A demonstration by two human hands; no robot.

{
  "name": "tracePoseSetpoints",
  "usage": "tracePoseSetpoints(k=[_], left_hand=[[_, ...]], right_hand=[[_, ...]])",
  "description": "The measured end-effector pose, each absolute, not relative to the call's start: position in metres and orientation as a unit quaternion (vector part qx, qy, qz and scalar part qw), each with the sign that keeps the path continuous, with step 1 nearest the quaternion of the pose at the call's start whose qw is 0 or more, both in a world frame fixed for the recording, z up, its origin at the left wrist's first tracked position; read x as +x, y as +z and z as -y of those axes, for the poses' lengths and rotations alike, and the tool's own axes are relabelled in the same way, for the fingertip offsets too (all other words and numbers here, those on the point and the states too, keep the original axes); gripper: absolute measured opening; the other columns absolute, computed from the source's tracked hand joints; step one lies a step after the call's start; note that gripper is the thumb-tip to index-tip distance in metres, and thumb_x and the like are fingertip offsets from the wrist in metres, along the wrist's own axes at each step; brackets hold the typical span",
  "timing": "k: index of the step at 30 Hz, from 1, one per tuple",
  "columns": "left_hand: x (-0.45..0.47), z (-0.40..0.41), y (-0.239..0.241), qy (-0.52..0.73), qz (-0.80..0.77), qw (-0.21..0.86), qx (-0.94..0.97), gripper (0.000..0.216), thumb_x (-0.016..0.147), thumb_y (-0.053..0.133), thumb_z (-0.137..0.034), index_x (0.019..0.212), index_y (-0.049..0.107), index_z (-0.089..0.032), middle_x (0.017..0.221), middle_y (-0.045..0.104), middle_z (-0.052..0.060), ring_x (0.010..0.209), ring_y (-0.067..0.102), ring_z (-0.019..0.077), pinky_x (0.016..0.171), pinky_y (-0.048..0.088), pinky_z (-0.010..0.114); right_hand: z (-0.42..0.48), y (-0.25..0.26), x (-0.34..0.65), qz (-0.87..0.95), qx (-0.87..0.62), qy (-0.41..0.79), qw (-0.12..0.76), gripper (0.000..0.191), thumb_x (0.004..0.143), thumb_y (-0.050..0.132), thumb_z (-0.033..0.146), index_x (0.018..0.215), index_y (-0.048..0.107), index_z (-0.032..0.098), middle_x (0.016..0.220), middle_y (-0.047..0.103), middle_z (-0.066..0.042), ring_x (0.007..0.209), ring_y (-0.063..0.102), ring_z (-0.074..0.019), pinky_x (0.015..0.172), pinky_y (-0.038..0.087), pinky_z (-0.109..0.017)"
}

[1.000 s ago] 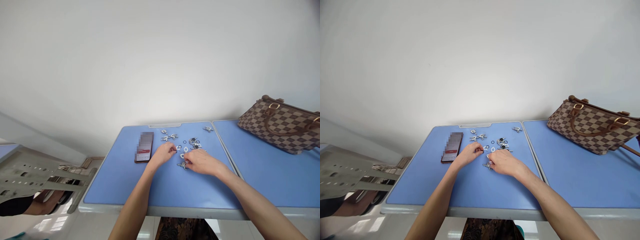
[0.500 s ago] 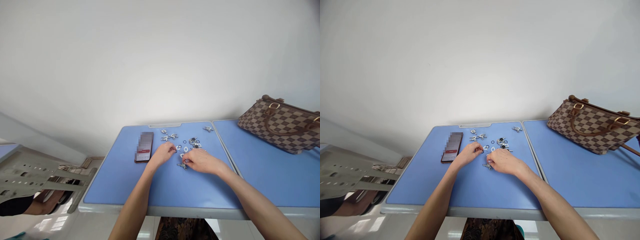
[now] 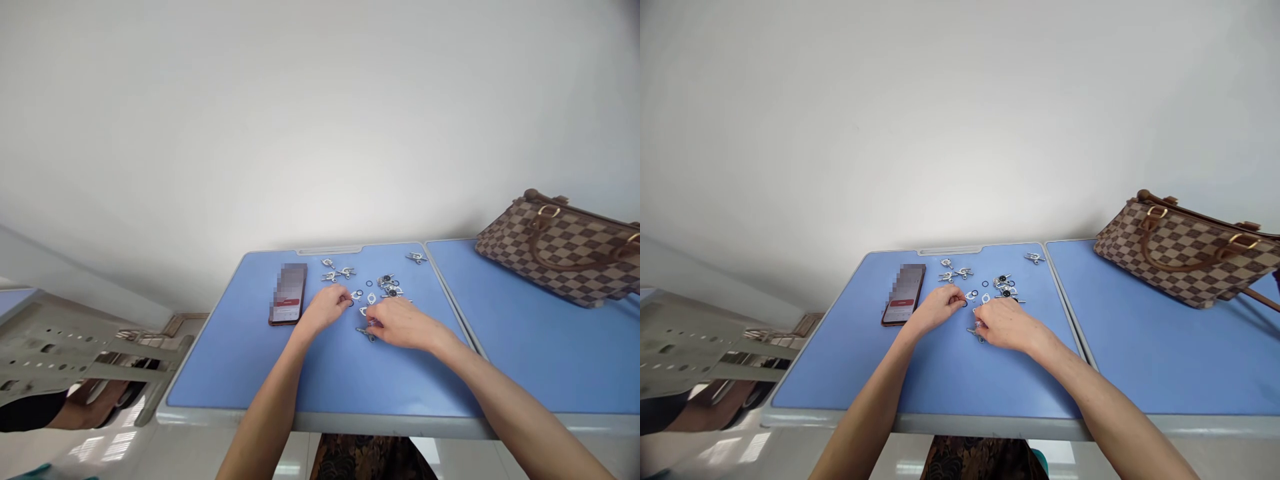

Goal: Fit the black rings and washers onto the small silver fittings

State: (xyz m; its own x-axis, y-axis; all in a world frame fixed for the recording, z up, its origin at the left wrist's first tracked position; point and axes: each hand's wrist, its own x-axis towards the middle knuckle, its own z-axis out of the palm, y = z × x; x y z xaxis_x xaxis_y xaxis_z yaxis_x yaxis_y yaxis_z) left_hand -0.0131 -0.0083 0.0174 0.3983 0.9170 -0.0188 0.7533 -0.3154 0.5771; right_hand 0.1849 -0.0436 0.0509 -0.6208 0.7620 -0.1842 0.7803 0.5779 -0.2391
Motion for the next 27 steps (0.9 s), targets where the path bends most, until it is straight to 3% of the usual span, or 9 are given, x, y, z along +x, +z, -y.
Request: tracePoseSetpoints(k=[4, 8, 27], left_hand=[[-0.016, 0.013, 0.027, 0.144, -0.471, 0.378, 0.784, 0.014, 0.082, 0.052, -0.024, 0.082, 0.065, -0.018, 0.075, 0.063, 0.000, 0.070, 0.057, 0.0144, 0.064, 0.044, 0.024], [-0.018, 0.019, 0.035, 0.122, -0.356, 0.475, 0.795, 0.007, 0.077, 0.061, -0.023, 0.077, 0.067, -0.019, 0.090, 0.065, 0.001, 0.085, 0.059, 0.0145, 0.075, 0.046, 0.024], [-0.013, 0.019, 0.025, 0.075, -0.388, 0.452, 0.800, 0.008, 0.074, 0.062, -0.020, 0.076, 0.070, -0.019, 0.085, 0.063, 0.000, 0.079, 0.058, 0.0139, 0.068, 0.044, 0.022]], right_hand=[[0.043, 0.051, 0.184, -0.886, 0.439, -0.143, 0.038, 0.017, 0.089, 0.051, 0.029, 0.081, 0.062, 0.019, 0.078, 0.069, -0.006, 0.073, 0.064, -0.0203, 0.055, 0.027, -0.027], [0.043, 0.050, 0.184, -0.886, 0.441, -0.141, 0.035, 0.018, 0.088, 0.051, 0.029, 0.080, 0.063, 0.018, 0.077, 0.069, -0.006, 0.072, 0.064, -0.0202, 0.056, 0.028, -0.027], [0.045, 0.044, 0.177, -0.884, 0.452, -0.114, 0.029, 0.017, 0.085, 0.045, 0.021, 0.080, 0.061, 0.017, 0.075, 0.069, -0.007, 0.068, 0.064, -0.0205, 0.052, 0.024, -0.028]])
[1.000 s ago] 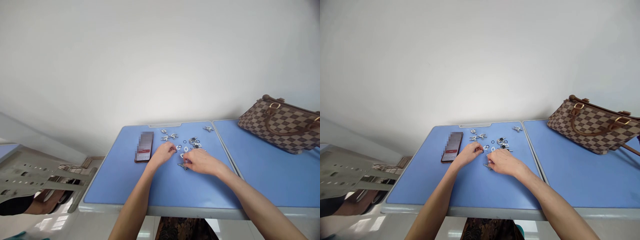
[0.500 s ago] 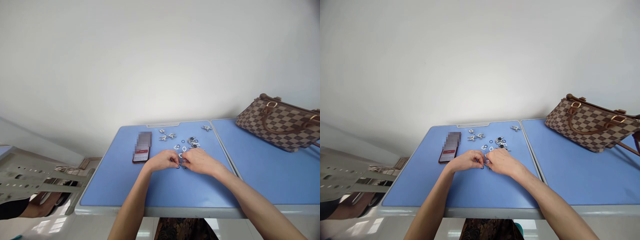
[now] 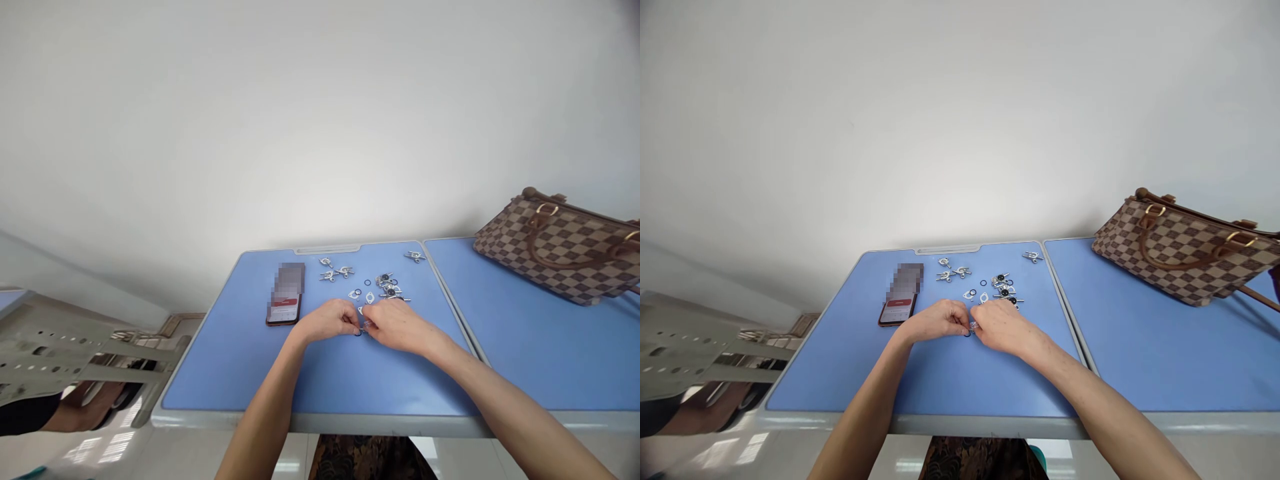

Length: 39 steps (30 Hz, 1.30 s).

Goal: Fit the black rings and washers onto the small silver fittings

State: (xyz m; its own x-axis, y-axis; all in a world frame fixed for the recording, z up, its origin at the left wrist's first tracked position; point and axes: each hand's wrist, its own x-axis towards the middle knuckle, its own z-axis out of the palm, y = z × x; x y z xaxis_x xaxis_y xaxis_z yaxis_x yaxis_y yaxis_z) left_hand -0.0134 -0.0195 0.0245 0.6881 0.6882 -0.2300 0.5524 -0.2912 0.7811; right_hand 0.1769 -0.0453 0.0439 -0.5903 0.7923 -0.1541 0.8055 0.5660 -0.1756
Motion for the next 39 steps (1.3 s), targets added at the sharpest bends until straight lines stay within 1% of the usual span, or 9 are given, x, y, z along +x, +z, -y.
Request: tracePoseSetpoints(k=[3, 5, 9, 12, 14, 18, 25, 32, 39], left_hand=[[-0.016, 0.017, 0.023, 0.079, -0.382, 0.461, 0.798, 0.009, 0.074, 0.062, -0.022, 0.077, 0.070, -0.019, 0.086, 0.064, 0.000, 0.080, 0.058, 0.0143, 0.070, 0.043, 0.022], [-0.018, 0.016, 0.023, 0.084, -0.384, 0.468, 0.792, 0.010, 0.074, 0.061, -0.021, 0.077, 0.070, -0.018, 0.084, 0.065, 0.000, 0.079, 0.058, 0.0142, 0.070, 0.043, 0.023], [-0.020, 0.014, 0.025, 0.098, -0.416, 0.518, 0.741, 0.012, 0.076, 0.060, -0.024, 0.080, 0.068, -0.016, 0.074, 0.065, 0.000, 0.073, 0.061, 0.0142, 0.068, 0.046, 0.024], [-0.019, 0.015, 0.029, 0.149, -0.424, 0.576, 0.683, 0.019, 0.078, 0.061, -0.032, 0.083, 0.066, -0.015, 0.071, 0.065, 0.001, 0.067, 0.064, 0.0146, 0.067, 0.050, 0.026], [-0.017, 0.016, 0.031, 0.184, -0.421, 0.592, 0.662, 0.023, 0.078, 0.064, -0.036, 0.083, 0.066, -0.014, 0.072, 0.066, 0.002, 0.067, 0.065, 0.0150, 0.067, 0.052, 0.027], [-0.013, 0.018, 0.032, 0.231, -0.401, 0.608, 0.645, 0.024, 0.075, 0.068, -0.035, 0.084, 0.066, -0.013, 0.070, 0.067, 0.003, 0.066, 0.065, 0.0146, 0.066, 0.052, 0.026], [-0.007, 0.021, 0.033, 0.284, -0.416, 0.592, 0.629, 0.020, 0.074, 0.070, -0.029, 0.087, 0.067, -0.014, 0.071, 0.067, 0.002, 0.064, 0.063, 0.0128, 0.065, 0.051, 0.025], [-0.004, 0.025, 0.036, 0.311, -0.423, 0.551, 0.648, 0.016, 0.076, 0.067, -0.027, 0.086, 0.065, -0.015, 0.076, 0.067, 0.002, 0.065, 0.064, 0.0128, 0.066, 0.051, 0.025], [-0.005, 0.024, 0.033, 0.316, -0.399, 0.570, 0.645, 0.019, 0.078, 0.066, -0.028, 0.091, 0.066, -0.014, 0.075, 0.067, 0.003, 0.072, 0.066, 0.0153, 0.073, 0.053, 0.028]], right_hand=[[0.045, 0.043, 0.178, -0.884, 0.451, -0.123, 0.017, 0.016, 0.085, 0.047, 0.021, 0.078, 0.061, 0.017, 0.074, 0.068, -0.007, 0.067, 0.063, -0.0193, 0.052, 0.023, -0.028], [0.045, 0.044, 0.179, -0.882, 0.450, -0.142, 0.008, 0.017, 0.086, 0.050, 0.025, 0.075, 0.060, 0.018, 0.073, 0.068, -0.006, 0.068, 0.062, -0.0186, 0.052, 0.023, -0.027], [0.043, 0.049, 0.184, -0.871, 0.461, -0.168, -0.019, 0.025, 0.088, 0.051, 0.035, 0.071, 0.058, 0.019, 0.068, 0.065, -0.004, 0.064, 0.059, -0.0172, 0.052, 0.022, -0.027], [0.039, 0.055, 0.189, -0.859, 0.473, -0.185, -0.060, 0.026, 0.090, 0.047, 0.032, 0.070, 0.057, 0.019, 0.063, 0.062, -0.002, 0.060, 0.055, -0.0149, 0.053, 0.023, -0.026], [0.037, 0.058, 0.191, -0.850, 0.471, -0.218, -0.091, 0.024, 0.090, 0.046, 0.029, 0.072, 0.059, 0.020, 0.063, 0.062, -0.001, 0.059, 0.053, -0.0134, 0.054, 0.025, -0.025], [0.036, 0.063, 0.192, -0.828, 0.460, -0.293, -0.134, 0.016, 0.087, 0.049, 0.025, 0.081, 0.063, 0.020, 0.064, 0.060, 0.001, 0.058, 0.050, -0.0117, 0.054, 0.027, -0.023], [0.035, 0.064, 0.196, -0.782, 0.462, -0.386, -0.161, 0.015, 0.083, 0.052, 0.029, 0.084, 0.064, 0.020, 0.062, 0.053, 0.003, 0.053, 0.043, -0.0091, 0.051, 0.030, -0.021], [0.032, 0.059, 0.194, -0.762, 0.474, -0.397, -0.189, 0.016, 0.084, 0.051, 0.031, 0.083, 0.063, 0.019, 0.060, 0.050, 0.005, 0.053, 0.040, -0.0088, 0.049, 0.028, -0.021], [0.027, 0.054, 0.198, -0.746, 0.476, -0.419, -0.203, 0.017, 0.082, 0.053, 0.032, 0.082, 0.062, 0.018, 0.060, 0.048, 0.005, 0.052, 0.038, -0.0087, 0.050, 0.029, -0.022]])
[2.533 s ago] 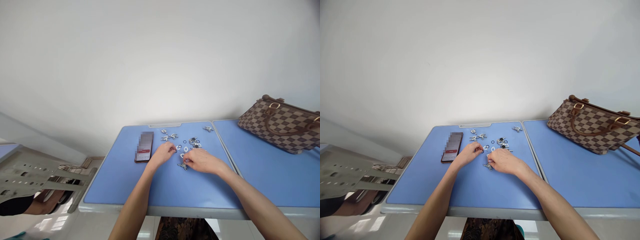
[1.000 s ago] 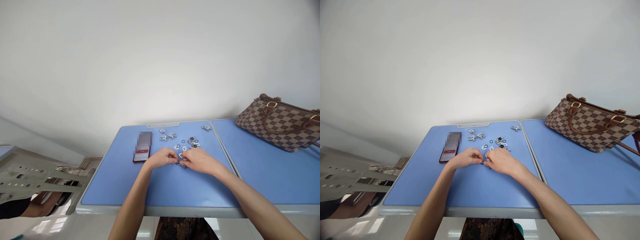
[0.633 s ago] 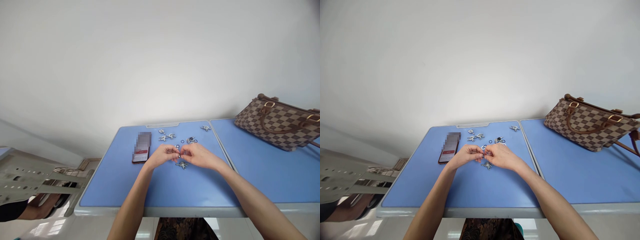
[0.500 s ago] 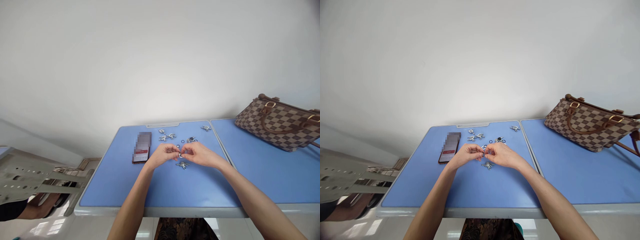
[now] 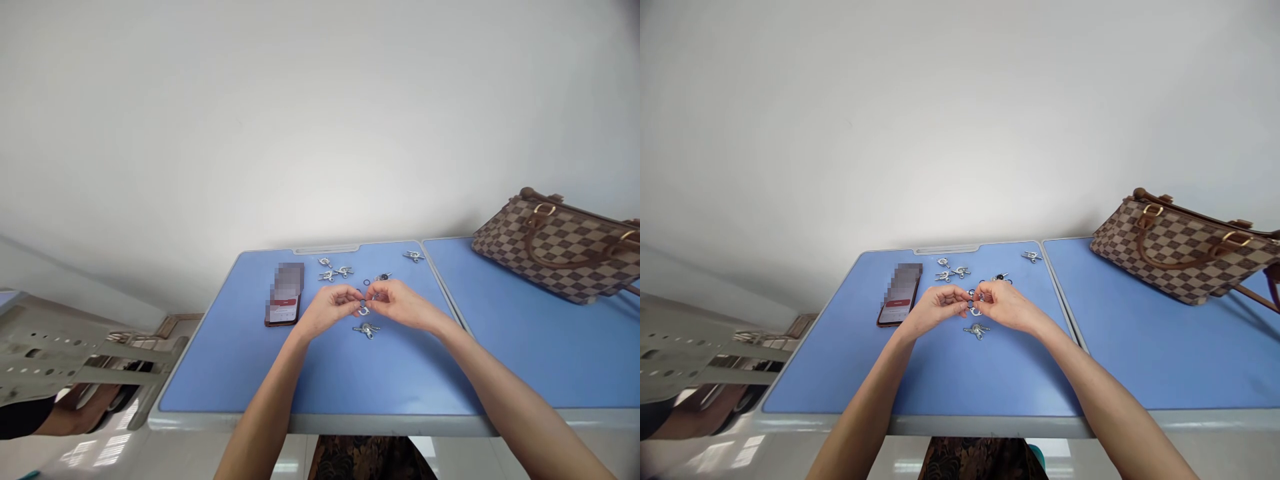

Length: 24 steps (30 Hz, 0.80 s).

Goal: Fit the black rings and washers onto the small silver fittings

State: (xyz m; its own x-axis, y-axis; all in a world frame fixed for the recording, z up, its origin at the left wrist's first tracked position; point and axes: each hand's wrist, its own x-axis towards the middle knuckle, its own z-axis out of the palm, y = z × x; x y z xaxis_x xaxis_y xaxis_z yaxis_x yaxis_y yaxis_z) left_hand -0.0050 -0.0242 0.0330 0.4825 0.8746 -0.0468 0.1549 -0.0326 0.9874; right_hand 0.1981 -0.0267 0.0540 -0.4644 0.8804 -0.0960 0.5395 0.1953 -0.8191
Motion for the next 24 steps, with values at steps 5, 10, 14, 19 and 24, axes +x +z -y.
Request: tracePoseSetpoints(k=[5, 10, 14, 19, 24], left_hand=[[-0.0060, 0.0228, 0.0293, 0.319, -0.383, 0.592, 0.633, 0.021, 0.078, 0.066, -0.026, 0.095, 0.066, -0.014, 0.079, 0.068, 0.004, 0.076, 0.066, 0.0160, 0.076, 0.053, 0.030], [-0.0048, 0.0235, 0.0320, 0.327, -0.377, 0.598, 0.627, 0.021, 0.079, 0.065, -0.025, 0.096, 0.065, -0.014, 0.084, 0.067, 0.005, 0.075, 0.066, 0.0150, 0.076, 0.054, 0.030], [-0.0046, 0.0239, 0.0326, 0.328, -0.372, 0.596, 0.631, 0.023, 0.078, 0.066, -0.025, 0.098, 0.065, -0.014, 0.086, 0.068, 0.005, 0.076, 0.066, 0.0152, 0.077, 0.054, 0.030], [-0.0040, 0.0242, 0.0329, 0.332, -0.369, 0.600, 0.627, 0.024, 0.078, 0.067, -0.027, 0.098, 0.064, -0.014, 0.086, 0.068, 0.005, 0.074, 0.066, 0.0149, 0.074, 0.053, 0.030], [-0.0030, 0.0238, 0.0355, 0.332, -0.393, 0.589, 0.623, 0.021, 0.079, 0.065, -0.029, 0.091, 0.063, -0.013, 0.077, 0.068, 0.004, 0.068, 0.065, 0.0140, 0.067, 0.052, 0.027]], right_hand=[[0.0247, 0.0537, 0.2004, 0.744, -0.476, 0.422, 0.206, 0.017, 0.080, 0.053, 0.032, 0.080, 0.063, 0.018, 0.061, 0.049, 0.005, 0.054, 0.039, -0.0091, 0.050, 0.030, -0.022], [0.0250, 0.0540, 0.1997, 0.738, -0.480, 0.422, 0.217, 0.017, 0.080, 0.052, 0.031, 0.081, 0.062, 0.017, 0.062, 0.049, 0.004, 0.055, 0.040, -0.0093, 0.051, 0.031, -0.022], [0.0254, 0.0541, 0.1984, 0.732, -0.484, 0.424, 0.223, 0.017, 0.079, 0.053, 0.032, 0.078, 0.062, 0.017, 0.061, 0.047, 0.004, 0.054, 0.038, -0.0093, 0.050, 0.030, -0.022], [0.0253, 0.0542, 0.1978, 0.724, -0.485, 0.436, 0.225, 0.016, 0.078, 0.053, 0.031, 0.077, 0.061, 0.017, 0.059, 0.045, 0.005, 0.053, 0.037, -0.0088, 0.049, 0.029, -0.022], [0.0241, 0.0509, 0.1970, 0.718, -0.480, 0.448, 0.229, 0.016, 0.078, 0.054, 0.031, 0.077, 0.061, 0.017, 0.057, 0.044, 0.006, 0.052, 0.036, -0.0086, 0.049, 0.029, -0.022]])
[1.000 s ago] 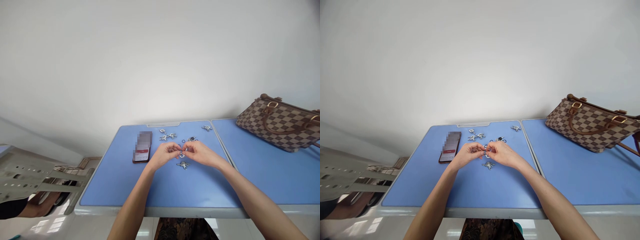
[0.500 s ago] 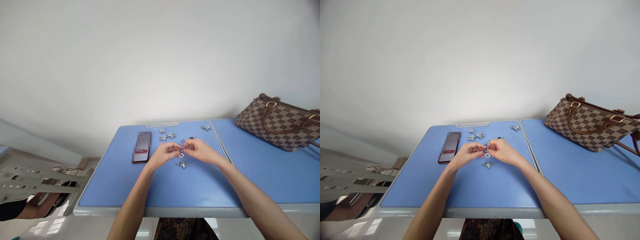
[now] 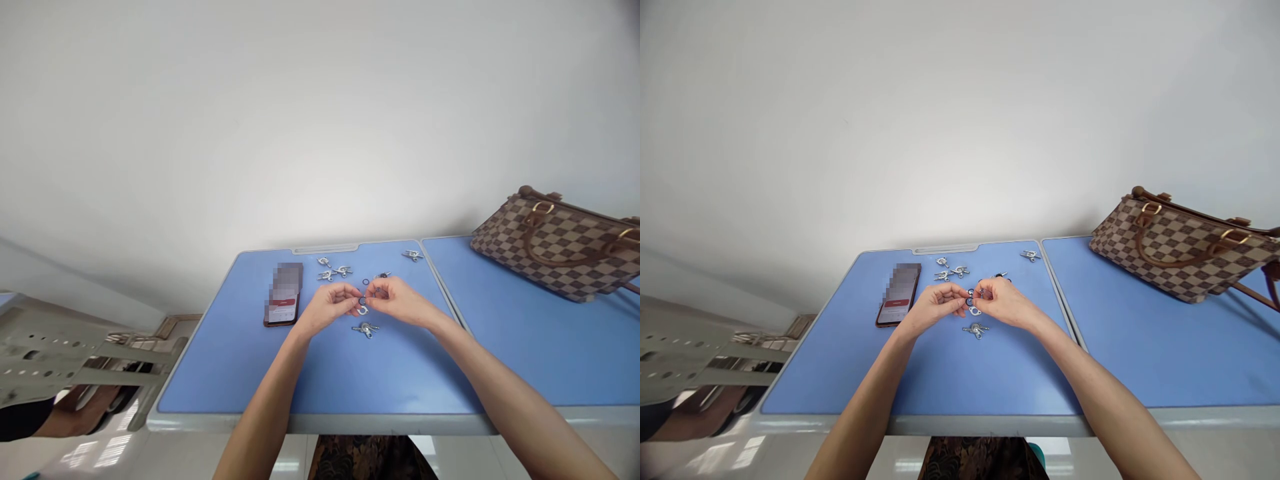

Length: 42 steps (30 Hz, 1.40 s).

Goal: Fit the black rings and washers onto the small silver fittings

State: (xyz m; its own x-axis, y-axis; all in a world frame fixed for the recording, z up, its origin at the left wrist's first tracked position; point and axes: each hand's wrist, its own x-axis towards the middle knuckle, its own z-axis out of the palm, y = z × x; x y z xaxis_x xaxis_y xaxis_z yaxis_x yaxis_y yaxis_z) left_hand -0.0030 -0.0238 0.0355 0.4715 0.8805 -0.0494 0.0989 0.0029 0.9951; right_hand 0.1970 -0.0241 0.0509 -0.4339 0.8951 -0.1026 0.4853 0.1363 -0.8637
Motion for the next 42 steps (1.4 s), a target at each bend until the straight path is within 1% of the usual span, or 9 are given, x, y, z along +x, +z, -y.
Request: tracePoseSetpoints(k=[4, 10, 16, 24, 27, 30, 34, 39, 42], left_hand=[[-0.004, 0.024, 0.036, 0.318, -0.404, 0.579, 0.633, 0.019, 0.080, 0.063, -0.030, 0.086, 0.062, -0.012, 0.072, 0.067, 0.003, 0.063, 0.063, 0.0127, 0.063, 0.050, 0.025], [-0.004, 0.023, 0.034, 0.308, -0.411, 0.579, 0.633, 0.022, 0.078, 0.066, -0.034, 0.083, 0.062, -0.013, 0.070, 0.065, 0.002, 0.061, 0.062, 0.0121, 0.063, 0.051, 0.025], [-0.004, 0.022, 0.033, 0.317, -0.409, 0.570, 0.638, 0.024, 0.078, 0.066, -0.036, 0.082, 0.061, -0.013, 0.070, 0.064, 0.002, 0.061, 0.061, 0.0121, 0.063, 0.051, 0.025], [-0.002, 0.026, 0.033, 0.309, -0.414, 0.551, 0.655, 0.019, 0.080, 0.063, -0.032, 0.083, 0.062, -0.014, 0.071, 0.065, 0.002, 0.062, 0.061, 0.0122, 0.063, 0.049, 0.025], [-0.002, 0.026, 0.033, 0.289, -0.428, 0.510, 0.688, 0.016, 0.081, 0.060, -0.030, 0.087, 0.063, -0.015, 0.073, 0.064, 0.001, 0.065, 0.060, 0.0127, 0.064, 0.047, 0.025], [-0.004, 0.026, 0.032, 0.242, -0.434, 0.445, 0.745, 0.020, 0.079, 0.061, -0.030, 0.095, 0.066, -0.018, 0.080, 0.064, 0.002, 0.073, 0.058, 0.0147, 0.067, 0.045, 0.026], [-0.008, 0.026, 0.031, 0.169, -0.402, 0.409, 0.801, 0.035, 0.073, 0.068, -0.030, 0.107, 0.064, -0.023, 0.096, 0.061, 0.003, 0.087, 0.055, 0.0179, 0.076, 0.044, 0.028], [-0.009, 0.027, 0.030, 0.128, -0.395, 0.403, 0.816, 0.036, 0.072, 0.068, -0.025, 0.108, 0.063, -0.024, 0.097, 0.057, 0.003, 0.089, 0.053, 0.0184, 0.080, 0.044, 0.030], [-0.007, 0.027, 0.029, 0.108, -0.391, 0.403, 0.820, 0.035, 0.072, 0.066, -0.022, 0.107, 0.063, -0.024, 0.097, 0.056, 0.003, 0.089, 0.054, 0.0184, 0.080, 0.044, 0.030]], right_hand=[[0.023, 0.050, 0.196, 0.715, -0.481, 0.450, 0.233, 0.017, 0.078, 0.055, 0.033, 0.076, 0.060, 0.017, 0.056, 0.042, 0.007, 0.051, 0.034, -0.0083, 0.048, 0.027, -0.022], [0.023, 0.049, 0.196, 0.719, -0.478, 0.450, 0.228, 0.019, 0.078, 0.055, 0.035, 0.076, 0.060, 0.017, 0.056, 0.041, 0.006, 0.050, 0.034, -0.0081, 0.047, 0.026, -0.021], [0.023, 0.050, 0.199, 0.727, -0.474, 0.440, 0.231, 0.022, 0.080, 0.055, 0.037, 0.079, 0.062, 0.017, 0.058, 0.043, 0.006, 0.052, 0.036, -0.0085, 0.049, 0.028, -0.022], [0.023, 0.055, 0.203, 0.738, -0.459, 0.437, 0.231, 0.019, 0.081, 0.054, 0.034, 0.078, 0.062, 0.017, 0.057, 0.042, 0.006, 0.052, 0.036, -0.0088, 0.050, 0.029, -0.022], [0.022, 0.055, 0.207, 0.742, -0.451, 0.444, 0.222, 0.018, 0.082, 0.054, 0.034, 0.078, 0.061, 0.018, 0.057, 0.042, 0.007, 0.053, 0.035, -0.0088, 0.051, 0.029, -0.022], [0.019, 0.056, 0.214, 0.746, -0.446, 0.451, 0.206, 0.018, 0.082, 0.054, 0.034, 0.078, 0.062, 0.018, 0.058, 0.041, 0.006, 0.053, 0.036, -0.0091, 0.051, 0.030, -0.023], [0.014, 0.061, 0.226, 0.767, -0.428, 0.447, 0.168, 0.015, 0.079, 0.058, 0.032, 0.078, 0.065, 0.019, 0.059, 0.041, 0.006, 0.054, 0.035, -0.0093, 0.052, 0.029, -0.023], [0.014, 0.065, 0.232, 0.804, -0.390, 0.438, 0.095, 0.012, 0.078, 0.057, 0.028, 0.075, 0.067, 0.020, 0.060, 0.046, 0.005, 0.055, 0.038, -0.0094, 0.052, 0.029, -0.023], [0.016, 0.065, 0.228, 0.822, -0.373, 0.426, 0.058, 0.012, 0.077, 0.057, 0.024, 0.075, 0.068, 0.020, 0.059, 0.049, 0.004, 0.055, 0.042, -0.0098, 0.052, 0.030, -0.022]])
